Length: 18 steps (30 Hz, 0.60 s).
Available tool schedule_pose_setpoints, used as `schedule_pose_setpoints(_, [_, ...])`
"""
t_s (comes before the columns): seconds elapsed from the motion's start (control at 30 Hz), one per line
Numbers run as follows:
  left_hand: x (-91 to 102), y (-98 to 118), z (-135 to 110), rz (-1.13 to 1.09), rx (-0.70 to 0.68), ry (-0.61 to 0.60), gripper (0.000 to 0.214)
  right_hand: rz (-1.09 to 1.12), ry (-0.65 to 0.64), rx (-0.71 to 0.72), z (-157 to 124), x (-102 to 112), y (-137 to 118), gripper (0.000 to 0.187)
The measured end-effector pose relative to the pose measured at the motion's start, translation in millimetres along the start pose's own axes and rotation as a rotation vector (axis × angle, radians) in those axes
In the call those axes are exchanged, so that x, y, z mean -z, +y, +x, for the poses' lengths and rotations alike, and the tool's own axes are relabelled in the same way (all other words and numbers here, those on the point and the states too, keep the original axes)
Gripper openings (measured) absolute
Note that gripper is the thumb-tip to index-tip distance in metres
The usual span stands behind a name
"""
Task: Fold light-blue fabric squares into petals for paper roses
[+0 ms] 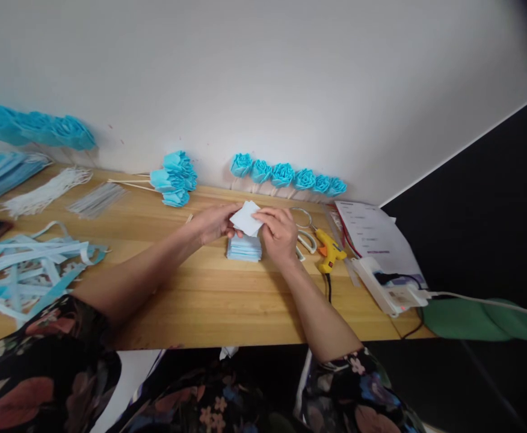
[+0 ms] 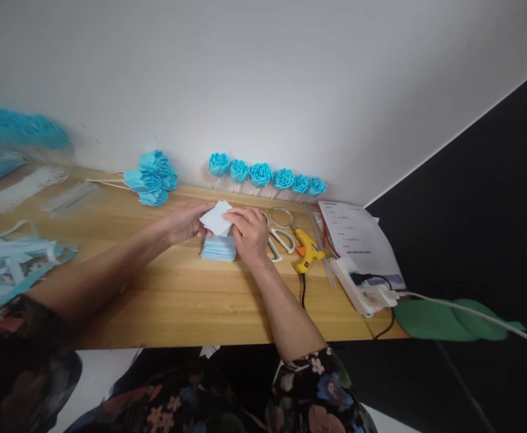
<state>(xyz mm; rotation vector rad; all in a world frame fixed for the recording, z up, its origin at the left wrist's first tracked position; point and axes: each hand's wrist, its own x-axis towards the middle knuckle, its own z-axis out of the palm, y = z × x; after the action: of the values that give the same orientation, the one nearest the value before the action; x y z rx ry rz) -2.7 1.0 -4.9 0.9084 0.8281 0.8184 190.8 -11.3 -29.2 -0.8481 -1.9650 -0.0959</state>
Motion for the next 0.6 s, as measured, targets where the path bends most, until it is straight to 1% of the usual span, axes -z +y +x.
schedule_pose_setpoints(0.1, [2.8,0.5,1.1,0.005,-0.024,-0.01,0.039,-0.018,-0.019,0.009,-1.0,-2.4,2.7,0.042])
schedule_pose_setpoints(0.2, [5.0,-2.2,1.9,0.103,-0.065,0.024,0.026,-0.01,-0.059,-0.013,-0.3,-1.7,4.6,0.043])
schedule_pose_setpoints(0.27, [6.3,-4.4,2.6,0.189,-0.098,0.066,0.02,0.034,-0.041,-0.052,1.4,0.3,5.7,0.046])
schedule_pose_setpoints(0.37, [6.9,-5.4,2.5,0.307,-0.133,0.078,0.02,0.148,-0.002,-0.185,4.5,5.3,6.6,0.045])
schedule_pose_setpoints(0.4, [6.4,-5.1,1.9,0.341,-0.136,0.06,0.02,0.189,-0.019,-0.231,5.4,7.0,6.6,0.044])
schedule_pose_setpoints(0.53, [2.4,-3.5,-1.4,0.443,-0.133,-0.019,0.022,0.306,-0.168,-0.373,6.0,9.3,6.1,0.047])
schedule_pose_setpoints(0.6, [1.2,-3.6,-2.0,0.473,-0.165,-0.012,0.021,0.335,-0.181,-0.452,5.1,6.7,6.0,0.041])
